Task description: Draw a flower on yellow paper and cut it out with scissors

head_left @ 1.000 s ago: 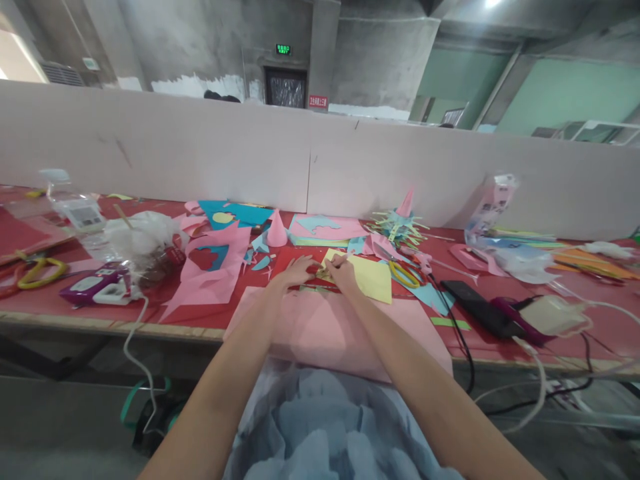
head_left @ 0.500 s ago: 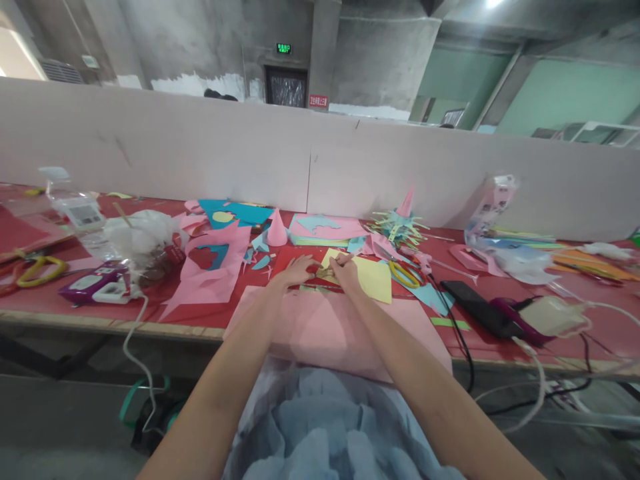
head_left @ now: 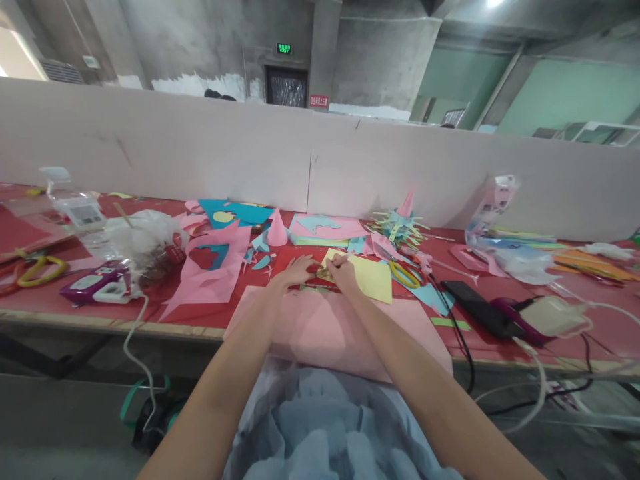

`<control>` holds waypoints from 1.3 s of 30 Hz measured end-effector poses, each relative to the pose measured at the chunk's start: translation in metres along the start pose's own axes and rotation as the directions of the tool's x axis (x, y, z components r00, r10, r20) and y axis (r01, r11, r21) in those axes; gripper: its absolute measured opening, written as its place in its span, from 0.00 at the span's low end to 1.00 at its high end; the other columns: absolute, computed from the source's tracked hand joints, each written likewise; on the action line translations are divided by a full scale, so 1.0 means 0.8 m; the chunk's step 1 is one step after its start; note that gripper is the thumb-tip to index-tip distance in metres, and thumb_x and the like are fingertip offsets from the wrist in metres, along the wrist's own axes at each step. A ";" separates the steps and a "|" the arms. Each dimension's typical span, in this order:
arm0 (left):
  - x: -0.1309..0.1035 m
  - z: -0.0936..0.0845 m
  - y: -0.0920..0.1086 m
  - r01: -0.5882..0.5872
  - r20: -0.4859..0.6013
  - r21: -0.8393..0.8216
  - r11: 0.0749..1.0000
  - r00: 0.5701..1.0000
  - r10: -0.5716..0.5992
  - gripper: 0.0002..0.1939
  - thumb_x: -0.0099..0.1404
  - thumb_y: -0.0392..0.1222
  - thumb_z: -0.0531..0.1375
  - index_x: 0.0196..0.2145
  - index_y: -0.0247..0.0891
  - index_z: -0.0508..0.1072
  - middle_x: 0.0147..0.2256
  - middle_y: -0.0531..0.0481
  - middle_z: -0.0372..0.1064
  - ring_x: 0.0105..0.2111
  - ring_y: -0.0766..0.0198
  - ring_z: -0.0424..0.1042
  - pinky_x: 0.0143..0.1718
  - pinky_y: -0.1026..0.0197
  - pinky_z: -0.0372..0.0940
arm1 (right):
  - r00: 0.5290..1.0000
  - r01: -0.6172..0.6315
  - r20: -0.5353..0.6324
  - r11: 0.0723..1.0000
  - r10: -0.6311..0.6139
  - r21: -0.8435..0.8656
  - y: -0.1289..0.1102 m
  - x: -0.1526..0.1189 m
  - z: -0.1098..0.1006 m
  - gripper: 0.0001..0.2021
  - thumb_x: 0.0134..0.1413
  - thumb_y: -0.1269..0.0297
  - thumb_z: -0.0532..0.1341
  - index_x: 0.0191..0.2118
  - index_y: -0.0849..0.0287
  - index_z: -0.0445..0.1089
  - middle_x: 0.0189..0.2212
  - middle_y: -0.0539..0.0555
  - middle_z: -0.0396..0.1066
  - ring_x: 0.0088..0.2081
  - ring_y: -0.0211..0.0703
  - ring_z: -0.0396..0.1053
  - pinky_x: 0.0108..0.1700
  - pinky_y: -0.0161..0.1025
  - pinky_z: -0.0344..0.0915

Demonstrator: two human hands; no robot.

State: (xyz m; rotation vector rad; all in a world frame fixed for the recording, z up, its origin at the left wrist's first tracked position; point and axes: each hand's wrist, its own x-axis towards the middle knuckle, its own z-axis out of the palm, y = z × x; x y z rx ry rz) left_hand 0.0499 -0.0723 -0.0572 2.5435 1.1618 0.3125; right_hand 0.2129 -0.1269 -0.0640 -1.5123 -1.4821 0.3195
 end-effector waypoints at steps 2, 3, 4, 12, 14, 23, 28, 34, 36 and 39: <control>0.000 0.000 0.000 0.006 0.003 -0.002 1.000 1.000 -0.006 0.22 0.60 0.43 0.55 0.53 0.48 0.66 0.62 0.51 0.50 0.62 0.58 0.46 0.61 0.52 0.42 | 1.000 -0.003 -0.009 1.000 0.003 -0.024 0.000 0.000 0.001 0.15 0.50 0.56 0.52 0.19 0.55 0.49 0.13 0.45 0.58 0.20 0.37 0.57 0.27 0.33 0.53; -0.001 0.000 0.000 0.006 0.007 -0.001 1.000 1.000 -0.006 0.22 0.60 0.43 0.55 0.53 0.49 0.66 0.62 0.51 0.49 0.62 0.57 0.45 0.61 0.51 0.42 | 1.000 -0.003 -0.017 0.999 0.002 -0.035 0.000 0.000 0.001 0.15 0.50 0.57 0.52 0.19 0.55 0.49 0.13 0.45 0.57 0.20 0.37 0.57 0.27 0.33 0.53; -0.001 0.000 0.000 0.007 0.010 0.002 1.000 1.000 -0.007 0.22 0.60 0.43 0.54 0.53 0.49 0.65 0.62 0.51 0.49 0.63 0.57 0.45 0.61 0.51 0.42 | 1.000 -0.002 -0.027 0.999 0.001 -0.046 0.000 0.000 0.002 0.15 0.50 0.57 0.52 0.19 0.55 0.48 0.13 0.45 0.56 0.20 0.37 0.56 0.27 0.33 0.53; -0.003 -0.003 0.003 -0.011 0.025 0.030 0.999 1.000 0.011 0.22 0.61 0.42 0.54 0.53 0.48 0.65 0.62 0.52 0.50 0.63 0.57 0.45 0.61 0.52 0.43 | 0.991 -0.071 -0.114 0.997 0.067 -0.033 0.000 0.000 -0.002 0.13 0.48 0.60 0.52 0.18 0.55 0.49 0.14 0.45 0.54 0.21 0.37 0.55 0.27 0.34 0.52; -0.003 -0.004 0.003 -0.015 0.029 0.030 0.999 0.999 0.014 0.22 0.60 0.42 0.54 0.53 0.48 0.65 0.62 0.52 0.50 0.63 0.57 0.45 0.61 0.52 0.42 | 0.987 -0.096 -0.125 0.995 0.096 0.006 -0.004 -0.001 -0.006 0.13 0.48 0.59 0.52 0.18 0.55 0.50 0.15 0.45 0.56 0.21 0.37 0.56 0.28 0.34 0.53; -0.001 -0.003 0.001 0.011 0.038 0.030 0.999 0.999 -0.012 0.23 0.61 0.43 0.54 0.55 0.48 0.63 0.63 0.50 0.46 0.63 0.57 0.43 0.61 0.51 0.41 | 0.993 -0.109 -0.037 0.989 0.114 0.104 -0.010 -0.005 -0.009 0.15 0.48 0.57 0.54 0.18 0.55 0.51 0.12 0.44 0.57 0.18 0.36 0.58 0.26 0.33 0.54; 0.000 -0.001 0.000 0.012 0.033 0.036 0.999 0.999 -0.013 0.23 0.60 0.43 0.54 0.55 0.48 0.64 0.63 0.50 0.47 0.63 0.58 0.44 0.61 0.53 0.42 | 0.998 -0.066 0.023 0.987 0.064 0.147 0.000 -0.002 -0.004 0.15 0.49 0.54 0.55 0.19 0.55 0.53 0.13 0.45 0.61 0.18 0.36 0.60 0.25 0.32 0.55; -0.001 -0.001 0.001 0.011 0.013 0.024 1.000 1.000 -0.011 0.23 0.60 0.45 0.54 0.54 0.47 0.65 0.62 0.50 0.49 0.62 0.55 0.45 0.61 0.52 0.43 | 0.996 -0.066 0.075 0.987 0.055 0.145 -0.002 -0.002 -0.006 0.14 0.47 0.55 0.55 0.19 0.56 0.55 0.13 0.44 0.60 0.18 0.35 0.60 0.24 0.31 0.55; -0.002 -0.002 0.002 -0.001 0.010 0.018 1.000 1.000 0.000 0.23 0.60 0.45 0.54 0.54 0.48 0.65 0.62 0.52 0.50 0.62 0.56 0.46 0.61 0.52 0.43 | 0.993 -0.089 0.096 0.984 0.075 0.153 -0.006 -0.002 -0.009 0.13 0.46 0.57 0.56 0.19 0.56 0.53 0.12 0.43 0.58 0.17 0.34 0.59 0.23 0.31 0.54; -0.003 -0.003 0.004 -0.020 0.007 0.017 1.000 1.000 0.020 0.22 0.61 0.44 0.54 0.54 0.48 0.65 0.61 0.52 0.51 0.62 0.57 0.47 0.61 0.53 0.43 | 0.988 -0.125 0.111 0.981 0.109 0.150 -0.009 -0.003 -0.012 0.12 0.45 0.61 0.56 0.18 0.56 0.53 0.11 0.43 0.57 0.16 0.34 0.57 0.23 0.32 0.53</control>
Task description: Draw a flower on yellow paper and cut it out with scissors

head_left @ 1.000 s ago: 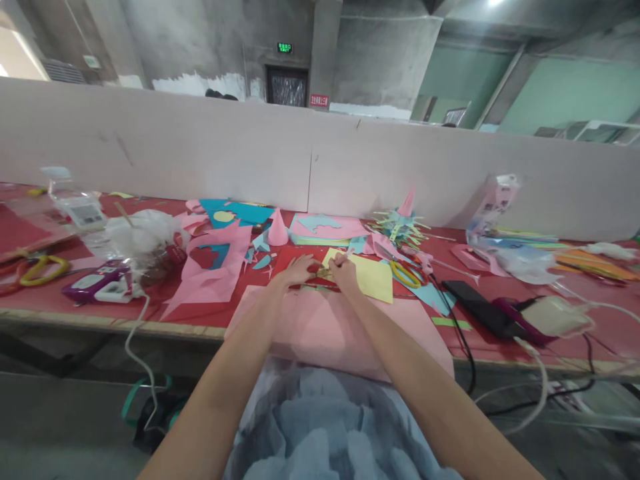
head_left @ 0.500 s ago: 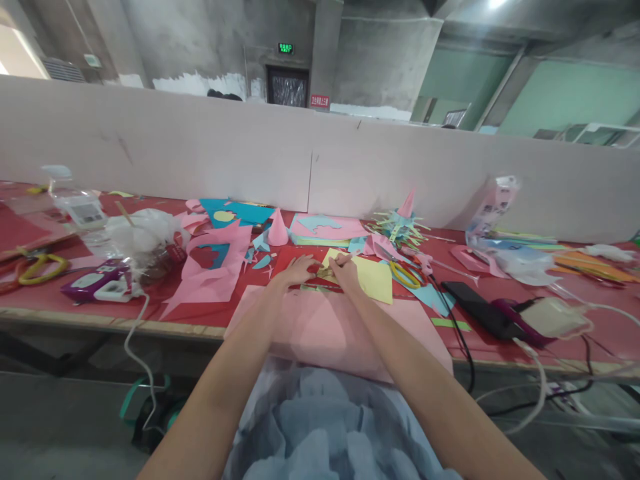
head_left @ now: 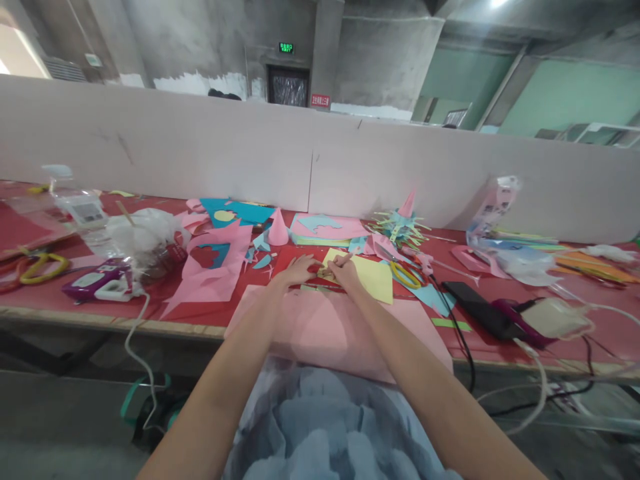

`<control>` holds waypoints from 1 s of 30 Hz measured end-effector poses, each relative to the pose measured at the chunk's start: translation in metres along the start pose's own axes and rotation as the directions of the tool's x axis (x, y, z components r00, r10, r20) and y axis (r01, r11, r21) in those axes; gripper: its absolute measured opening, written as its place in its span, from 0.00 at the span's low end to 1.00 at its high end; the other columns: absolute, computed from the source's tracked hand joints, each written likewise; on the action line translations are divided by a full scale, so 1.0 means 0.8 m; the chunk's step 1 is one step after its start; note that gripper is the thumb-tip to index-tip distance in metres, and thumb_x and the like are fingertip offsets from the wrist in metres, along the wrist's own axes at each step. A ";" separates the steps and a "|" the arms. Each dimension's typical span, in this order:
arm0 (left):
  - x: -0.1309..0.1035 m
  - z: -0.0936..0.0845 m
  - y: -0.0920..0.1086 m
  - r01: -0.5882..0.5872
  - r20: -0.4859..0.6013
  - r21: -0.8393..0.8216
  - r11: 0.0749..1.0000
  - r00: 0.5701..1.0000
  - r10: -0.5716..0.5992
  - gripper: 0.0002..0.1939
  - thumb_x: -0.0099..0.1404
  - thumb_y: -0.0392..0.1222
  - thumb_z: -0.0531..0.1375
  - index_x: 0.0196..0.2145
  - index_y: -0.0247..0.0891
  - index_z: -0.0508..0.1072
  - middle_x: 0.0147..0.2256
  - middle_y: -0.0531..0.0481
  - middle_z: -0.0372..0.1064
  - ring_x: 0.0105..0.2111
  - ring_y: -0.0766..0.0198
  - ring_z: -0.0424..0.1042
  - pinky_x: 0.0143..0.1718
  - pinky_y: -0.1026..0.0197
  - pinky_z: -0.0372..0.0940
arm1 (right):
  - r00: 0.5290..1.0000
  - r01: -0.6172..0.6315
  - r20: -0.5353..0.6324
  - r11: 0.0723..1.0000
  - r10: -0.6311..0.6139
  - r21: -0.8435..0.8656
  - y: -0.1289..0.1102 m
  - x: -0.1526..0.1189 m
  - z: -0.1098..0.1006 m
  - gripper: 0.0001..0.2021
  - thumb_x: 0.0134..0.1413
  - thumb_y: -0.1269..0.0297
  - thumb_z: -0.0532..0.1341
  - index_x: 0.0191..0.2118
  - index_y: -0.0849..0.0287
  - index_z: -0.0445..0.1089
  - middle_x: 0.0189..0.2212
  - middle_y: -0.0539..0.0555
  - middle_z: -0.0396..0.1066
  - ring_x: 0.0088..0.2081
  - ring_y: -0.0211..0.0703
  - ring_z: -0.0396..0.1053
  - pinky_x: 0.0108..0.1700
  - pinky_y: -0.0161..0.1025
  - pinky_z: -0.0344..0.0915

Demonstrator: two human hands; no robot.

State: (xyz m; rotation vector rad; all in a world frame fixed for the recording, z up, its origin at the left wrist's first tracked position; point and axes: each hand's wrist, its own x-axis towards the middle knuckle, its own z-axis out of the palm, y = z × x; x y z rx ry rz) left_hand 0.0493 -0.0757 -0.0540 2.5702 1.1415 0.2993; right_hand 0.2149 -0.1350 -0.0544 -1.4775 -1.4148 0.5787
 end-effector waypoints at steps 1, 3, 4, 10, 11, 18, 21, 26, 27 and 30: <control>0.000 0.000 0.000 0.000 -0.001 0.001 1.000 1.000 0.000 0.22 0.61 0.44 0.54 0.54 0.48 0.65 0.61 0.52 0.51 0.62 0.57 0.46 0.61 0.53 0.44 | 1.000 -0.006 0.004 1.000 0.006 -0.001 -0.001 0.000 -0.001 0.12 0.45 0.61 0.55 0.18 0.56 0.53 0.11 0.43 0.57 0.16 0.34 0.57 0.23 0.32 0.53; 0.000 0.001 -0.001 0.000 0.003 0.005 1.000 1.000 0.000 0.22 0.61 0.44 0.53 0.54 0.49 0.64 0.62 0.52 0.50 0.62 0.57 0.46 0.61 0.52 0.44 | 1.000 -0.003 0.011 1.000 0.003 -0.005 -0.001 -0.001 -0.001 0.12 0.45 0.61 0.55 0.17 0.56 0.54 0.11 0.43 0.58 0.16 0.34 0.57 0.23 0.32 0.53; 0.001 0.001 -0.002 0.003 0.004 0.009 1.000 1.000 -0.003 0.23 0.61 0.44 0.54 0.54 0.49 0.64 0.62 0.52 0.50 0.62 0.57 0.46 0.61 0.52 0.44 | 1.000 0.006 0.009 1.000 -0.006 -0.007 -0.001 -0.001 -0.001 0.12 0.45 0.61 0.55 0.17 0.56 0.54 0.11 0.44 0.59 0.17 0.34 0.57 0.23 0.32 0.54; 0.006 0.006 -0.009 0.026 0.008 0.009 1.000 1.000 -0.026 0.23 0.61 0.48 0.53 0.54 0.48 0.64 0.63 0.50 0.47 0.63 0.56 0.45 0.61 0.51 0.43 | 0.998 0.056 0.010 0.998 -0.056 0.001 0.003 0.000 0.002 0.15 0.48 0.54 0.56 0.19 0.56 0.55 0.14 0.45 0.62 0.18 0.35 0.61 0.25 0.32 0.56; 0.006 0.006 -0.009 0.025 0.009 0.011 1.000 1.000 -0.025 0.22 0.62 0.48 0.53 0.54 0.48 0.64 0.63 0.50 0.47 0.63 0.56 0.45 0.61 0.51 0.43 | 0.998 0.061 0.006 0.998 -0.061 -0.004 0.005 0.000 0.003 0.15 0.49 0.54 0.56 0.19 0.56 0.55 0.14 0.45 0.62 0.19 0.35 0.61 0.25 0.32 0.56; 0.003 0.002 -0.003 0.026 0.021 0.010 1.000 0.999 -0.027 0.23 0.61 0.45 0.54 0.55 0.48 0.64 0.63 0.50 0.47 0.63 0.56 0.45 0.61 0.51 0.43 | 0.993 0.089 -0.068 0.993 -0.094 -0.074 0.013 0.005 0.009 0.17 0.49 0.52 0.55 0.19 0.55 0.53 0.12 0.45 0.61 0.18 0.35 0.59 0.26 0.32 0.55; 0.002 0.001 -0.002 0.038 0.019 0.011 0.999 0.999 -0.039 0.23 0.61 0.44 0.54 0.55 0.48 0.64 0.63 0.50 0.47 0.63 0.57 0.45 0.61 0.51 0.43 | 0.991 0.069 -0.108 0.992 -0.080 -0.107 0.011 0.004 0.011 0.16 0.49 0.54 0.54 0.19 0.55 0.50 0.12 0.44 0.59 0.18 0.36 0.58 0.26 0.32 0.55; 0.001 0.000 -0.001 0.039 0.028 0.020 0.999 0.999 -0.039 0.23 0.61 0.44 0.53 0.55 0.49 0.63 0.63 0.51 0.46 0.63 0.55 0.43 0.61 0.50 0.42 | 0.985 0.026 -0.167 0.991 -0.048 -0.132 0.005 0.002 0.009 0.15 0.48 0.57 0.54 0.18 0.54 0.49 0.12 0.44 0.57 0.19 0.37 0.58 0.27 0.34 0.55; 0.000 0.000 0.000 0.038 0.030 0.020 0.999 0.999 -0.039 0.23 0.61 0.44 0.53 0.55 0.49 0.63 0.63 0.51 0.46 0.63 0.55 0.43 0.61 0.50 0.42 | 0.984 0.011 -0.173 0.994 -0.030 -0.113 0.003 0.002 0.007 0.15 0.48 0.57 0.54 0.18 0.54 0.49 0.12 0.45 0.58 0.19 0.37 0.58 0.27 0.34 0.56; 0.000 -0.001 0.001 0.039 0.035 0.022 0.999 0.999 -0.040 0.23 0.61 0.43 0.53 0.55 0.48 0.63 0.63 0.51 0.46 0.63 0.56 0.43 0.61 0.50 0.42 | 0.988 -0.029 -0.153 0.999 0.023 -0.035 -0.001 -0.001 0.002 0.14 0.48 0.56 0.54 0.18 0.54 0.52 0.12 0.46 0.60 0.19 0.38 0.60 0.26 0.34 0.57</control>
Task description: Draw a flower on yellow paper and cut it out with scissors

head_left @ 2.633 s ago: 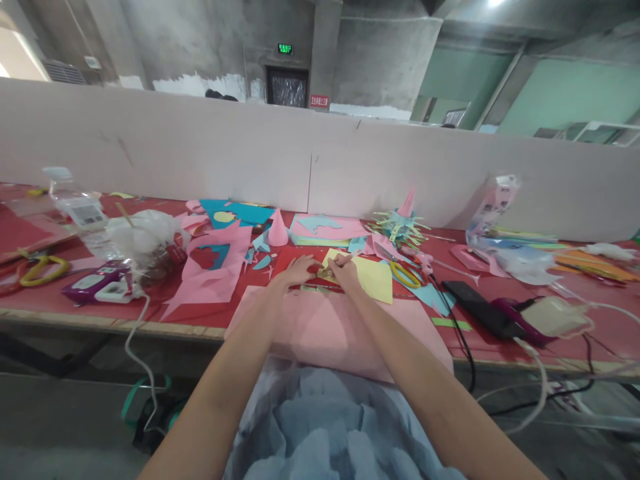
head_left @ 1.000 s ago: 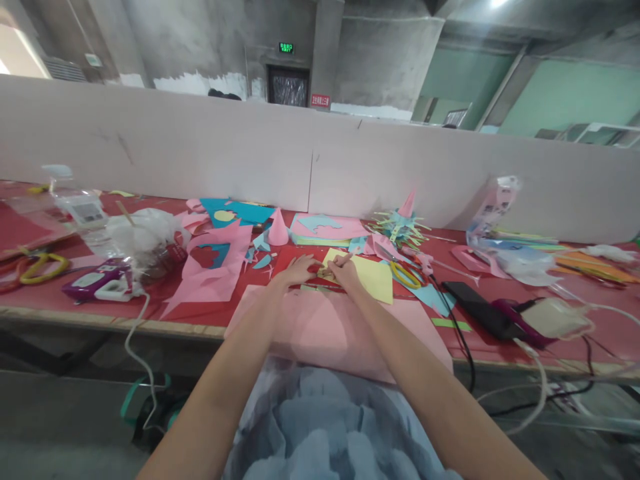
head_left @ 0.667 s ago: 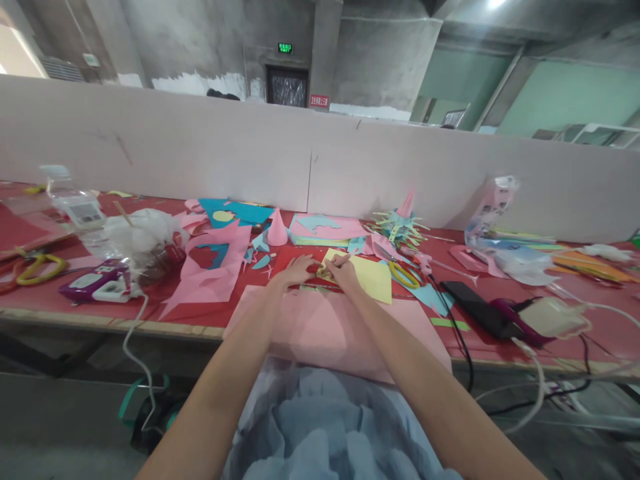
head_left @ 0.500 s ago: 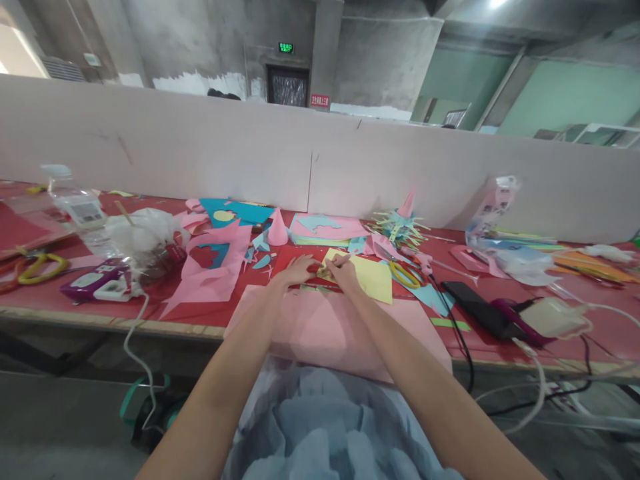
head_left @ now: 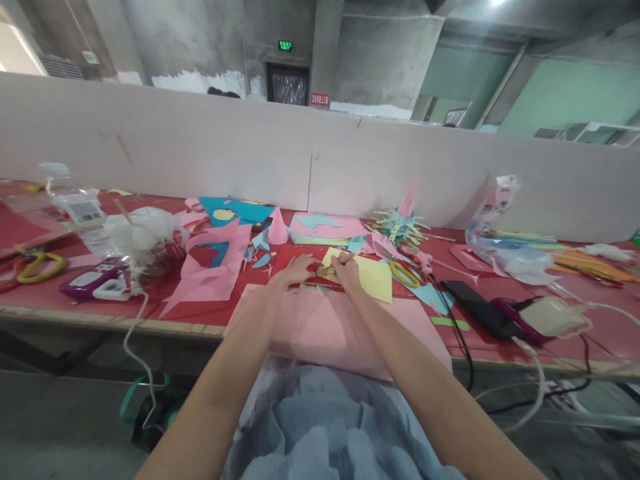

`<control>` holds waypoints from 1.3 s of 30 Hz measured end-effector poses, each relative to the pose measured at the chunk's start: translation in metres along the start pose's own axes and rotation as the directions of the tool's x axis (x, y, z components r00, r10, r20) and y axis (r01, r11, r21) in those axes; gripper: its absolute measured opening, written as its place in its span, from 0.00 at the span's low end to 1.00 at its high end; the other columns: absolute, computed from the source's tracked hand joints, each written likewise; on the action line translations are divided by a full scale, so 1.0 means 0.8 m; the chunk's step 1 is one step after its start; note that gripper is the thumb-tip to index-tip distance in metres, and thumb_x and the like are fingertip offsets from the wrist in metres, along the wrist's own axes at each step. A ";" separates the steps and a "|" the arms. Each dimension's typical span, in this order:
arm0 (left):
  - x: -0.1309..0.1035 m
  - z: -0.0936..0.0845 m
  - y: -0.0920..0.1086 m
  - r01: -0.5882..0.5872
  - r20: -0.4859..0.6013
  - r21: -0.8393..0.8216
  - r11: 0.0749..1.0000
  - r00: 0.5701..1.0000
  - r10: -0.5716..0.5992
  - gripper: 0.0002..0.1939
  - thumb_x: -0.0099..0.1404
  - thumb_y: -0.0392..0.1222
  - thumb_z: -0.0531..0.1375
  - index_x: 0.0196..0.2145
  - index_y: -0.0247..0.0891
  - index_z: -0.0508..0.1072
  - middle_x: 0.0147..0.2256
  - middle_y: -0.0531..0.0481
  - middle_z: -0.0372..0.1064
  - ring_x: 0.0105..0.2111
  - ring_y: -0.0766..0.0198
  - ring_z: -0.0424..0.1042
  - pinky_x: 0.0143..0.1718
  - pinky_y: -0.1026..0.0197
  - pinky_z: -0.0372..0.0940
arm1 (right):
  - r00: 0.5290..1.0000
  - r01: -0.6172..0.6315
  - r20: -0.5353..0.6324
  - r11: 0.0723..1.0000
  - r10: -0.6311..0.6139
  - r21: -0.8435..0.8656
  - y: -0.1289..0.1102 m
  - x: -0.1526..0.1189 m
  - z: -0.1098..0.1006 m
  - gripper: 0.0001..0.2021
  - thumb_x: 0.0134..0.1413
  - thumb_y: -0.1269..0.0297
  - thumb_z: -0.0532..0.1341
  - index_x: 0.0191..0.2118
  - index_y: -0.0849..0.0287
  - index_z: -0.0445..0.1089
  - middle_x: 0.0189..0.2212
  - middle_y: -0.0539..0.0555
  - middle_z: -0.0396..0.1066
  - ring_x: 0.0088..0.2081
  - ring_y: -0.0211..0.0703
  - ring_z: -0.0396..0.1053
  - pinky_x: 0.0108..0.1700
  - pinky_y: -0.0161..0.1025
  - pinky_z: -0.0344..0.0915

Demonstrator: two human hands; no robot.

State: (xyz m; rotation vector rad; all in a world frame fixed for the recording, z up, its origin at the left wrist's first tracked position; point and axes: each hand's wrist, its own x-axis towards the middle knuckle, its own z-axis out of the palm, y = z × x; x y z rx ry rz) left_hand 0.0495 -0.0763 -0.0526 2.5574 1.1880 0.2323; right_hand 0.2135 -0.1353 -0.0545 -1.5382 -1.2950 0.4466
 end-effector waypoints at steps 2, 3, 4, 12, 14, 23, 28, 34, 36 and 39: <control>0.000 0.000 0.000 0.006 0.007 0.002 1.000 1.000 -0.006 0.24 0.61 0.43 0.54 0.55 0.48 0.63 0.63 0.51 0.46 0.63 0.55 0.42 0.61 0.49 0.42 | 1.000 0.004 0.025 1.000 -0.004 0.019 -0.001 -0.001 -0.003 0.14 0.48 0.56 0.54 0.19 0.55 0.53 0.13 0.46 0.61 0.19 0.37 0.60 0.26 0.34 0.57; 0.000 0.000 0.000 0.007 0.007 0.000 1.000 1.000 -0.007 0.24 0.60 0.43 0.54 0.55 0.48 0.63 0.63 0.51 0.45 0.63 0.56 0.42 0.61 0.49 0.41 | 0.999 0.014 0.034 1.000 -0.014 0.024 -0.001 -0.001 -0.003 0.14 0.48 0.56 0.54 0.19 0.55 0.53 0.13 0.46 0.61 0.19 0.37 0.60 0.26 0.33 0.56; 0.000 0.000 0.000 0.004 0.004 -0.002 1.000 1.000 -0.004 0.24 0.60 0.43 0.54 0.55 0.48 0.63 0.63 0.51 0.45 0.63 0.56 0.43 0.61 0.49 0.41 | 0.999 0.024 0.039 0.999 -0.025 0.027 0.000 -0.001 -0.002 0.14 0.48 0.55 0.54 0.19 0.55 0.53 0.13 0.46 0.61 0.19 0.37 0.60 0.25 0.33 0.56; 0.004 0.004 -0.004 0.002 -0.012 -0.006 1.000 1.000 -0.002 0.23 0.61 0.44 0.54 0.55 0.49 0.64 0.63 0.51 0.46 0.63 0.57 0.44 0.61 0.52 0.42 | 0.993 0.117 -0.009 0.986 -0.119 -0.117 0.014 0.007 0.012 0.15 0.49 0.56 0.53 0.18 0.54 0.49 0.12 0.45 0.55 0.19 0.37 0.55 0.26 0.33 0.54; 0.004 0.004 -0.003 0.004 -0.007 -0.004 1.000 1.000 -0.004 0.23 0.61 0.44 0.54 0.55 0.50 0.63 0.63 0.51 0.46 0.63 0.56 0.44 0.61 0.51 0.42 | 0.987 0.149 -0.040 0.975 -0.158 -0.165 0.016 0.007 0.013 0.15 0.49 0.58 0.51 0.18 0.55 0.47 0.14 0.45 0.53 0.20 0.37 0.54 0.27 0.34 0.53; -0.004 -0.004 0.003 0.024 0.018 -0.008 1.000 1.000 -0.024 0.23 0.62 0.45 0.53 0.55 0.49 0.62 0.64 0.50 0.45 0.63 0.55 0.42 0.62 0.47 0.38 | 0.991 0.099 -0.067 0.977 -0.113 -0.190 0.015 0.007 0.011 0.12 0.48 0.60 0.50 0.20 0.54 0.46 0.14 0.46 0.53 0.20 0.39 0.54 0.27 0.35 0.52; -0.005 -0.006 0.006 0.022 0.021 -0.009 1.000 1.000 -0.022 0.23 0.62 0.44 0.53 0.55 0.49 0.62 0.64 0.50 0.44 0.63 0.56 0.41 0.61 0.47 0.39 | 0.997 0.012 -0.071 0.999 -0.015 -0.047 0.010 0.005 0.003 0.11 0.47 0.59 0.52 0.20 0.54 0.52 0.16 0.48 0.62 0.22 0.39 0.61 0.27 0.34 0.56; -0.002 -0.003 0.004 0.021 0.020 -0.003 1.000 1.000 -0.020 0.24 0.60 0.43 0.54 0.55 0.50 0.63 0.63 0.51 0.45 0.63 0.55 0.42 0.61 0.47 0.40 | 0.999 0.049 -0.004 0.998 -0.049 -0.042 0.011 0.004 0.006 0.14 0.49 0.56 0.53 0.20 0.54 0.51 0.14 0.46 0.60 0.20 0.38 0.60 0.26 0.34 0.56; -0.001 -0.003 0.004 0.022 0.020 0.000 1.000 1.000 -0.022 0.24 0.61 0.43 0.53 0.56 0.50 0.62 0.63 0.51 0.45 0.63 0.54 0.42 0.61 0.47 0.40 | 0.997 0.078 -0.021 0.992 -0.081 -0.103 0.011 0.005 0.008 0.13 0.49 0.58 0.52 0.20 0.54 0.49 0.14 0.46 0.58 0.20 0.38 0.58 0.27 0.34 0.54; -0.003 -0.005 0.006 0.032 0.026 -0.007 0.999 0.999 -0.031 0.25 0.61 0.43 0.53 0.56 0.50 0.61 0.64 0.51 0.44 0.63 0.54 0.42 0.61 0.47 0.40 | 0.990 0.119 -0.048 0.977 -0.129 -0.176 0.011 0.006 0.010 0.12 0.49 0.61 0.51 0.20 0.54 0.47 0.14 0.45 0.53 0.20 0.38 0.54 0.27 0.35 0.52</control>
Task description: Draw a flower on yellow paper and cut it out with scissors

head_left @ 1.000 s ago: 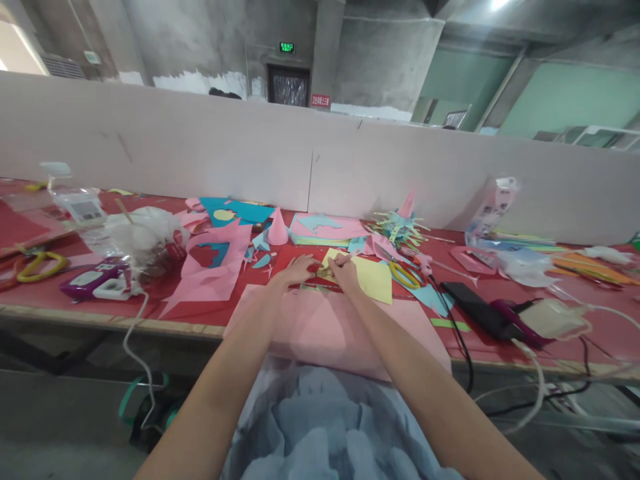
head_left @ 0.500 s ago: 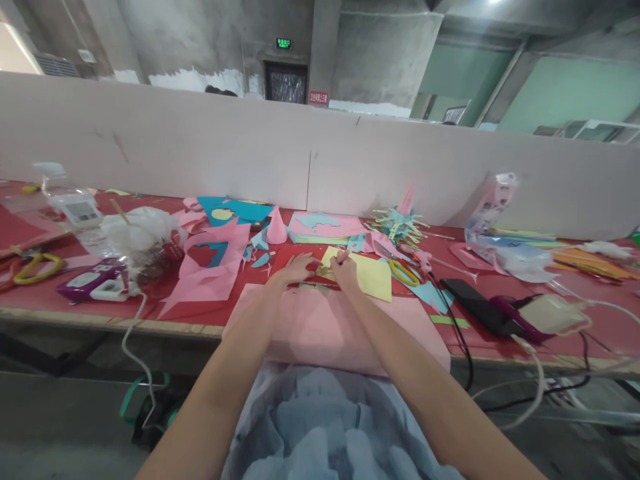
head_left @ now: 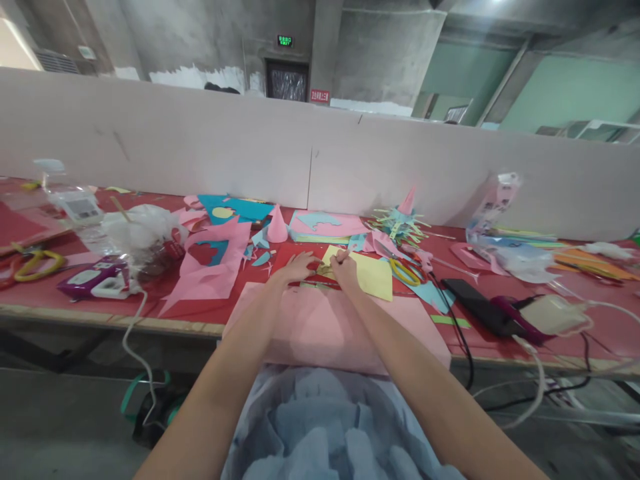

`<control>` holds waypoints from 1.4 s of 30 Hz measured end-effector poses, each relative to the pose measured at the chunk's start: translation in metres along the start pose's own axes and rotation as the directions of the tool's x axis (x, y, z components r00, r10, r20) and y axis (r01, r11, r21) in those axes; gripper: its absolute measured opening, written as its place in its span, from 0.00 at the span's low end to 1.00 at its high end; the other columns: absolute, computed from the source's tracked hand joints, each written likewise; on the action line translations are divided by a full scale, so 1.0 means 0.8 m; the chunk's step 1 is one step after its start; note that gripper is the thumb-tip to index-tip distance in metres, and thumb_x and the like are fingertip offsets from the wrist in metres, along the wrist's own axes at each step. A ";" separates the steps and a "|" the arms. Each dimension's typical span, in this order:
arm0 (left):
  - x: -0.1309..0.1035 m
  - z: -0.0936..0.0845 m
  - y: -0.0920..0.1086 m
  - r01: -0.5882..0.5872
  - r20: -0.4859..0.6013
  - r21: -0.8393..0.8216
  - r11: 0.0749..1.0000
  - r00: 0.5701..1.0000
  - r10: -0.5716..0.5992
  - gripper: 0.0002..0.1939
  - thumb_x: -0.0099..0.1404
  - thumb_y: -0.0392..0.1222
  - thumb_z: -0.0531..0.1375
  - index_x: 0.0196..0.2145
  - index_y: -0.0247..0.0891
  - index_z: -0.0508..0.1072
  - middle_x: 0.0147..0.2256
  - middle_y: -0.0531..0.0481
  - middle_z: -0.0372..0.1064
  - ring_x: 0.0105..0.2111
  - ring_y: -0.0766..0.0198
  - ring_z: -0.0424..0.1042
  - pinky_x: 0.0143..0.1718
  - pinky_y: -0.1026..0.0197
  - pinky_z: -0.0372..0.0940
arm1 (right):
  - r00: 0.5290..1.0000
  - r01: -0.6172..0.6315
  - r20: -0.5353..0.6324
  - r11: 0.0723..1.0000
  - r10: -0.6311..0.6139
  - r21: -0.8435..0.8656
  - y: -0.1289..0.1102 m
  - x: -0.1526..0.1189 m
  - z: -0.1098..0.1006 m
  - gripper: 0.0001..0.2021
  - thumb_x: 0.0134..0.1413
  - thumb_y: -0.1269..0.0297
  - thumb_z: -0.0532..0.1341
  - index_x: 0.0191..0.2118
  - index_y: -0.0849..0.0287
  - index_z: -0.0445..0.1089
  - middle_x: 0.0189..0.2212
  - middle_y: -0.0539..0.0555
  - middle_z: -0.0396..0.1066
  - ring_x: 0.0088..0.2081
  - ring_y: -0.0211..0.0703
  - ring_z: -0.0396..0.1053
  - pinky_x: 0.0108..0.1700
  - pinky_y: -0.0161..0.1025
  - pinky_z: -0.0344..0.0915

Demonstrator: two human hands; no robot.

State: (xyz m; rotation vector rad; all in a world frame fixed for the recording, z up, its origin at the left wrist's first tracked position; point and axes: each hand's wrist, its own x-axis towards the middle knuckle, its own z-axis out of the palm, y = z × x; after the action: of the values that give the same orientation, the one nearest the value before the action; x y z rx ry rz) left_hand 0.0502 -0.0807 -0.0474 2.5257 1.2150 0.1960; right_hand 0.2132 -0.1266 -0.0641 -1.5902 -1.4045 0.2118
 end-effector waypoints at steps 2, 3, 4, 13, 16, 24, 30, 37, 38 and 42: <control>-0.003 -0.002 0.002 0.005 0.006 -0.015 1.000 1.000 -0.005 0.24 0.61 0.43 0.53 0.56 0.50 0.62 0.64 0.50 0.44 0.63 0.55 0.42 0.61 0.47 0.39 | 1.000 0.013 -0.013 1.000 -0.013 -0.020 0.001 0.001 0.001 0.12 0.48 0.62 0.50 0.20 0.54 0.46 0.14 0.45 0.51 0.20 0.39 0.52 0.27 0.35 0.50; -0.004 -0.003 0.003 0.007 0.008 -0.022 1.000 1.000 -0.007 0.24 0.61 0.43 0.53 0.56 0.50 0.62 0.64 0.50 0.44 0.63 0.56 0.41 0.61 0.47 0.39 | 1.000 0.010 -0.018 1.000 -0.010 -0.027 0.001 0.001 0.001 0.11 0.48 0.62 0.50 0.20 0.54 0.46 0.13 0.45 0.50 0.20 0.39 0.52 0.26 0.35 0.50; -0.005 -0.003 0.004 0.007 0.007 -0.027 1.000 1.000 -0.007 0.24 0.61 0.43 0.53 0.56 0.50 0.62 0.64 0.50 0.44 0.63 0.56 0.41 0.61 0.47 0.38 | 1.000 -0.001 -0.024 1.000 0.001 -0.031 0.002 0.001 0.001 0.11 0.48 0.62 0.50 0.20 0.54 0.47 0.14 0.46 0.51 0.20 0.39 0.52 0.26 0.35 0.50; -0.006 -0.004 0.005 0.008 0.009 -0.031 0.999 1.000 -0.008 0.23 0.61 0.43 0.53 0.56 0.50 0.62 0.64 0.50 0.44 0.64 0.56 0.40 0.61 0.47 0.37 | 0.993 -0.117 0.015 0.987 0.116 0.108 -0.001 0.001 -0.006 0.12 0.47 0.58 0.52 0.18 0.55 0.54 0.16 0.49 0.61 0.22 0.40 0.61 0.27 0.35 0.54; -0.005 -0.004 0.004 0.012 0.010 -0.021 1.000 1.000 -0.012 0.24 0.61 0.44 0.53 0.56 0.49 0.62 0.64 0.51 0.44 0.64 0.55 0.40 0.62 0.47 0.38 | 0.997 -0.081 0.014 0.994 0.080 0.079 -0.001 0.000 -0.005 0.13 0.47 0.57 0.52 0.18 0.54 0.52 0.15 0.48 0.59 0.21 0.40 0.59 0.28 0.35 0.54; -0.002 -0.001 0.000 -0.005 0.003 -0.040 0.999 1.000 0.006 0.24 0.61 0.43 0.53 0.56 0.51 0.62 0.63 0.51 0.45 0.64 0.55 0.40 0.62 0.46 0.36 | 0.999 -0.031 -0.021 0.999 0.030 -0.044 0.003 0.003 0.003 0.10 0.46 0.61 0.50 0.20 0.54 0.49 0.14 0.46 0.53 0.21 0.39 0.53 0.27 0.35 0.50; -0.003 -0.001 0.000 -0.009 -0.007 -0.040 0.999 1.000 0.009 0.24 0.61 0.44 0.53 0.56 0.50 0.62 0.63 0.50 0.46 0.63 0.56 0.41 0.61 0.47 0.36 | 0.993 -0.116 -0.020 0.992 0.118 0.056 0.000 0.002 -0.004 0.11 0.47 0.61 0.51 0.18 0.54 0.52 0.16 0.48 0.61 0.22 0.40 0.59 0.27 0.35 0.53; -0.002 -0.001 0.001 -0.005 0.001 -0.033 0.999 1.000 0.005 0.25 0.60 0.42 0.53 0.56 0.50 0.62 0.64 0.49 0.44 0.63 0.54 0.41 0.61 0.45 0.38 | 0.998 -0.061 -0.008 0.996 0.062 0.062 -0.006 -0.001 -0.008 0.14 0.49 0.59 0.53 0.18 0.54 0.50 0.15 0.47 0.59 0.22 0.40 0.59 0.28 0.34 0.54; -0.002 -0.001 0.000 -0.007 0.003 -0.034 0.999 1.000 0.007 0.25 0.60 0.42 0.53 0.56 0.49 0.63 0.64 0.49 0.44 0.63 0.53 0.41 0.61 0.46 0.38 | 0.999 -0.050 -0.009 0.998 0.051 0.045 -0.005 0.000 -0.006 0.14 0.48 0.60 0.53 0.18 0.54 0.49 0.15 0.46 0.57 0.21 0.39 0.57 0.27 0.35 0.53; -0.001 0.000 -0.001 -0.014 0.006 -0.045 0.999 1.000 0.014 0.24 0.61 0.42 0.53 0.56 0.50 0.62 0.64 0.49 0.43 0.64 0.53 0.40 0.61 0.46 0.38 | 1.000 -0.024 -0.001 1.000 0.024 -0.013 0.003 0.003 0.001 0.12 0.48 0.62 0.51 0.19 0.54 0.48 0.14 0.45 0.53 0.20 0.39 0.54 0.27 0.35 0.51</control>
State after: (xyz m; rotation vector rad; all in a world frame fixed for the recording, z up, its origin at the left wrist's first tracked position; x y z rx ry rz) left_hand 0.0491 -0.0808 -0.0475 2.4952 1.1780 0.2157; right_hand 0.2148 -0.1241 -0.0650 -1.6185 -1.3889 0.2160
